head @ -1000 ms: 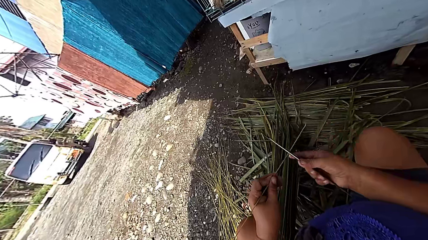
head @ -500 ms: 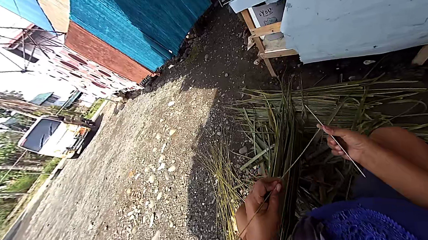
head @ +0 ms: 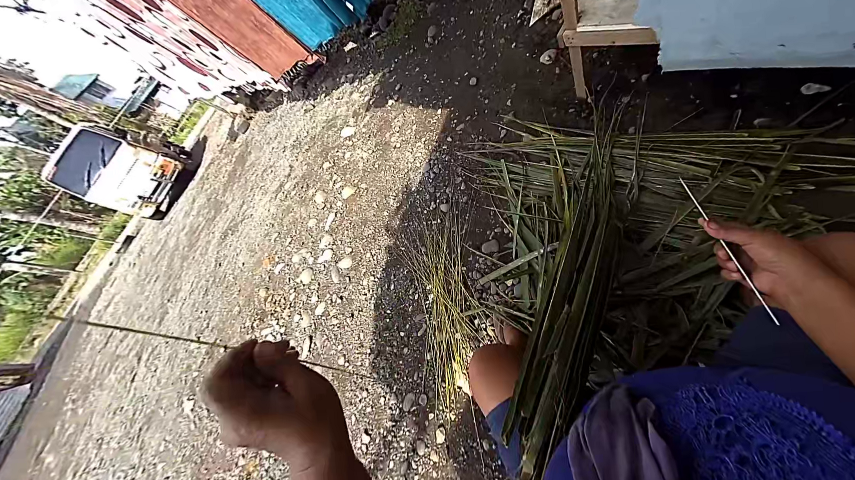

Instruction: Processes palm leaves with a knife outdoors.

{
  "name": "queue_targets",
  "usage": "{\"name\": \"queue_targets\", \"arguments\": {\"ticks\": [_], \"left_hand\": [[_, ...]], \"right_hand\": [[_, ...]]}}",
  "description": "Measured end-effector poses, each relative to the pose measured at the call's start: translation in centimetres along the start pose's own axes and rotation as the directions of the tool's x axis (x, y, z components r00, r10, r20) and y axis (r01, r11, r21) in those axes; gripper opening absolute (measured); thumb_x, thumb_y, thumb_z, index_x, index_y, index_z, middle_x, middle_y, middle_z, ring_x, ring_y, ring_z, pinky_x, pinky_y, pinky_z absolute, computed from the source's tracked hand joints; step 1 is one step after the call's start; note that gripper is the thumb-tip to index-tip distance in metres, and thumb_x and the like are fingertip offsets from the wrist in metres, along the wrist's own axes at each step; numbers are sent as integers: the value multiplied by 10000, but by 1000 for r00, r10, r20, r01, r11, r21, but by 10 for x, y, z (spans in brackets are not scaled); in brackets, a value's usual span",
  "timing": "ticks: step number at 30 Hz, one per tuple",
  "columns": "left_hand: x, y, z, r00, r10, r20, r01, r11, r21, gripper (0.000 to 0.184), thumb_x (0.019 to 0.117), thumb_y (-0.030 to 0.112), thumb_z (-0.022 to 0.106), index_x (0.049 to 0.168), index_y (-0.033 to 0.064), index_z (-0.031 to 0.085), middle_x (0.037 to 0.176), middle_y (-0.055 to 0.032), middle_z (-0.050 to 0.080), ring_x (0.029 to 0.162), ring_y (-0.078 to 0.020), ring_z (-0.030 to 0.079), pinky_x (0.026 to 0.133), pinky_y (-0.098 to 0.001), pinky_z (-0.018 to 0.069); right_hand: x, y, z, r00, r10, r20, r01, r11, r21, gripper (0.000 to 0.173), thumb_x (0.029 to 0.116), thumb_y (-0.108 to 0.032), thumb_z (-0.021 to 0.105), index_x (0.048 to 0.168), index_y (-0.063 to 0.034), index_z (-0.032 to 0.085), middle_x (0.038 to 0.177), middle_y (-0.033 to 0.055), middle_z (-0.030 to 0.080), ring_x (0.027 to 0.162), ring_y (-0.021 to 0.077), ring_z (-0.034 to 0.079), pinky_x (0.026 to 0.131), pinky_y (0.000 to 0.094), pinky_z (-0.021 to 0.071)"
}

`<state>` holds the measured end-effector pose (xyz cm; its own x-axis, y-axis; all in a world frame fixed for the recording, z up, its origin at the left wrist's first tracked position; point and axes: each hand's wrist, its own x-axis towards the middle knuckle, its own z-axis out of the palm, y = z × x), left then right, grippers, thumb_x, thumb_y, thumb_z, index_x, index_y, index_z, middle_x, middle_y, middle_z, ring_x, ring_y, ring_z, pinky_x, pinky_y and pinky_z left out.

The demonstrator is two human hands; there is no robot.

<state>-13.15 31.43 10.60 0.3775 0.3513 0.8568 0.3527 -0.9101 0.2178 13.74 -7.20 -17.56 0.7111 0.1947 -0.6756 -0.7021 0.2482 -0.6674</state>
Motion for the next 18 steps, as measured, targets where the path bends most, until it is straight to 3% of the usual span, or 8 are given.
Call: {"name": "queue_targets", "arguments": {"ticks": [3, 5, 7, 9, 11, 13, 16, 18], "left_hand": [[-6, -64, 27, 903, -331, 273, 228, 910, 347, 391, 1070, 155, 492, 1363, -99, 539, 1152, -303, 670, 1030, -385, 680, 940, -518, 515], [-22, -101, 44, 703, -578, 414, 354, 790, 501, 688, 1039, 256, 596, 1572, -57, 294, 1507, -370, 416, 1378, -524, 449, 1146, -628, 346], [-42, -110, 64, 564, -676, 474, 338, 713, 614, 785, 1000, 309, 657, 1568, -80, 279, 1606, -387, 214, 1458, -560, 306, 1177, -639, 298], [-65, -92, 89, 481, -618, 622, 231, 774, 590, 653, 989, 285, 672, 1504, -47, 445, 1620, -345, 243, 1468, -531, 311, 1185, -621, 298], [-90, -62, 116, 375, -481, 793, 111, 872, 476, 524, 994, 252, 658, 1449, 14, 551, 1556, -286, 415, 1444, -469, 390, 1186, -588, 320], [-114, -25, 141, 197, -379, 904, 13, 923, 384, 419, 1018, 249, 613, 1389, 54, 620, 1451, -212, 559, 1392, -392, 482, 1171, -543, 364], [-155, 22, 167, -73, -261, 963, -134, 959, 250, 367, 1034, 275, 573, 1330, 80, 668, 1347, -186, 637, 1310, -362, 570, 1102, -562, 446], [-177, 44, 174, -186, -277, 943, -237, 944, 230, 372, 1018, 307, 585, 1287, 71, 687, 1317, -213, 651, 1259, -398, 605, 1041, -620, 477]], "right_hand": [[0, 3, 2, 999, -25, -27, 23, 997, -72, 305, 1002, -267, 662, 1287, -161, 655, 633, -41, 474, 431, 52, 401, 382, 194, 344], [-1, 6, 3, 998, -53, -23, 49, 989, -137, 314, 1002, -246, 663, 1299, -146, 652, 661, -35, 483, 448, 53, 397, 393, 196, 327], [-2, 6, 4, 997, -78, -9, 74, 978, -195, 337, 1003, -237, 664, 1324, -138, 641, 699, -29, 499, 466, 50, 393, 408, 199, 320], [-2, 6, 4, 997, -82, 0, 80, 970, -228, 367, 1003, -233, 666, 1357, -145, 631, 738, -19, 518, 487, 55, 398, 423, 207, 325], [-2, 5, 6, 996, -90, -7, 85, 961, -265, 369, 995, -239, 682, 1350, -149, 641, 752, -15, 531, 492, 57, 402, 427, 211, 331], [0, 3, 8, 995, -101, -11, 93, 951, -296, 383, 983, -239, 701, 1351, -149, 649, 815, 3, 565, 520, 62, 404, 449, 225, 328], [6, 4, 10, 993, -120, -9, 109, 932, -346, 376, 976, -235, 714, 1339, -153, 660, 933, 27, 624, 563, 64, 421, 475, 239, 341], [8, 5, 10, 992, -129, 6, 122, 918, -377, 384, 972, -231, 719, 1341, -147, 658, 1019, 55, 645, 631, 87, 461, 529, 278, 382]]}}
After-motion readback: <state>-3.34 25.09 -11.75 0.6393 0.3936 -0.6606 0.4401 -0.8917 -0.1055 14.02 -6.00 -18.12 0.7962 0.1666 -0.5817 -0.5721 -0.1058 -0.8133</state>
